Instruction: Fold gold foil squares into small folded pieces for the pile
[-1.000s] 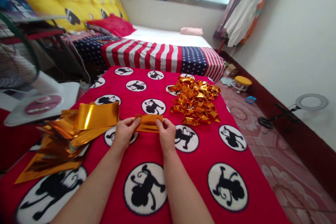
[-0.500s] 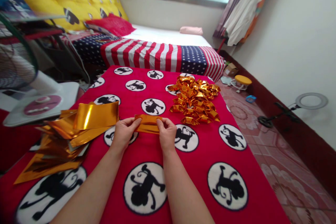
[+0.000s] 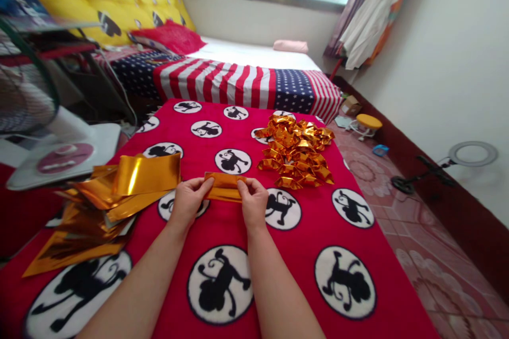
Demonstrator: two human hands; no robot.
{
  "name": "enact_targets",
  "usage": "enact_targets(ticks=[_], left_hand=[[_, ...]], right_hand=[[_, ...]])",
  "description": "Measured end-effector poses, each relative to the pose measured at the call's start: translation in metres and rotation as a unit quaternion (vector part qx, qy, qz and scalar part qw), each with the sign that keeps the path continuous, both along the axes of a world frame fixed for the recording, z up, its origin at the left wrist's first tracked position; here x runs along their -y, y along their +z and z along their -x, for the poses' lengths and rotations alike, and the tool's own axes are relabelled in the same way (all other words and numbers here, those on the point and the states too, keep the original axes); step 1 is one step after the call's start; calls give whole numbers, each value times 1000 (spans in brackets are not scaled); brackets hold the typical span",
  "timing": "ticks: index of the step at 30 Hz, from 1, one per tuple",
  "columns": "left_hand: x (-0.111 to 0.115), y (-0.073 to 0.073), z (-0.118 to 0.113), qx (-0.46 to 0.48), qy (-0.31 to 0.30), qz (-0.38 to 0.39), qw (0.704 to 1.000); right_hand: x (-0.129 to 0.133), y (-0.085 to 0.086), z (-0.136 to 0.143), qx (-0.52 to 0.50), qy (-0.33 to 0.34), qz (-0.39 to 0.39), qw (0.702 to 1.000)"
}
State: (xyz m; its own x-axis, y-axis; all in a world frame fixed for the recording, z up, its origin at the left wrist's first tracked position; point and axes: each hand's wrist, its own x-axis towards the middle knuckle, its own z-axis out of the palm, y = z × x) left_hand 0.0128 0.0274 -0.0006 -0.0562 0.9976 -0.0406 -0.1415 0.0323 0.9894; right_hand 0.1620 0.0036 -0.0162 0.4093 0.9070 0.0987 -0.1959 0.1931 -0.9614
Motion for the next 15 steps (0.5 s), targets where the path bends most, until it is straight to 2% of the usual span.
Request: enact_targets(ticks=[6,15], left_hand=[[2,5,-2,-2,4,2,1000],[1,2,-1,-9,1,-2,1000]], right_hand=[[1,0,0,-4,7,-4,1000],[3,5,1,-2,-2,-6,1000]])
